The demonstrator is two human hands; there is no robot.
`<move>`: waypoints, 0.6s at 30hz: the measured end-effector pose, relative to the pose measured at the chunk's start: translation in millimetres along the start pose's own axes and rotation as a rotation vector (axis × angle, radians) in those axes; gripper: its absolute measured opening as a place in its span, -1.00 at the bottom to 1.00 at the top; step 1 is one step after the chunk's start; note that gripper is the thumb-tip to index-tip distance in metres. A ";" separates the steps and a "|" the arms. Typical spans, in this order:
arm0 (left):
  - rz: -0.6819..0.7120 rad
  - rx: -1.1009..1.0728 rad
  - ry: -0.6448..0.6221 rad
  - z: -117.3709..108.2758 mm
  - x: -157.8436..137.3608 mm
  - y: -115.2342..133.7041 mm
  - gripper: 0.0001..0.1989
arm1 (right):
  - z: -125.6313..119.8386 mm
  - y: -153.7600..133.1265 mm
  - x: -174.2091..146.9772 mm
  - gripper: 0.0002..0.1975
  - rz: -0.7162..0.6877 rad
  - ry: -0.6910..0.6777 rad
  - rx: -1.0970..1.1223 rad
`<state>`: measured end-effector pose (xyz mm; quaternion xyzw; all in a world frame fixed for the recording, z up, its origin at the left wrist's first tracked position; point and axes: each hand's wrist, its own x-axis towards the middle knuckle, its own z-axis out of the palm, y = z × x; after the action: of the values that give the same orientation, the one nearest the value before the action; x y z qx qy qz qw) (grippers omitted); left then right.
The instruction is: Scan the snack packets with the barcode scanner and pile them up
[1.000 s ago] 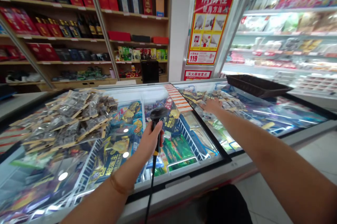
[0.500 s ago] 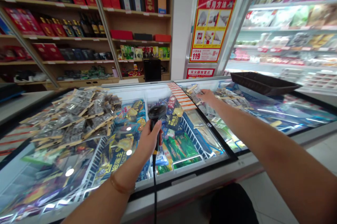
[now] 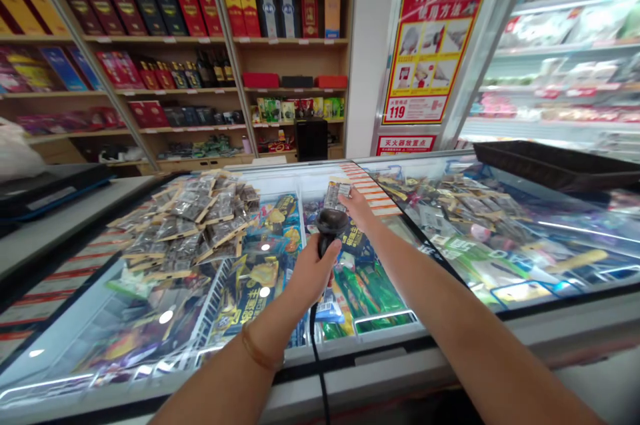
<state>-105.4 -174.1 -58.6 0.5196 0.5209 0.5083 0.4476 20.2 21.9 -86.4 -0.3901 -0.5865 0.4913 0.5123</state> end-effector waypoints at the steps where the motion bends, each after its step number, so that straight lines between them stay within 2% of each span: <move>1: -0.006 0.016 -0.004 -0.1 0.1 -0.7 -0.56 | -1.0 0.7 -0.3 -0.47 0.006 0.002 0.072; 6: 0.003 0.060 -0.018 -0.4 0.1 -4.5 -0.58 | -4.9 3.3 1.4 -0.44 0.021 -0.005 0.237; 18: 0.024 0.049 -0.062 -2.8 0.0 -0.1 -0.54 | -2.3 6.0 4.6 -0.49 0.000 -0.003 0.312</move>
<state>-108.1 -174.3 -58.4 0.5519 0.5130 0.4844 0.4446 21.5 28.0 -91.3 -0.3048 -0.5038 0.5772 0.5659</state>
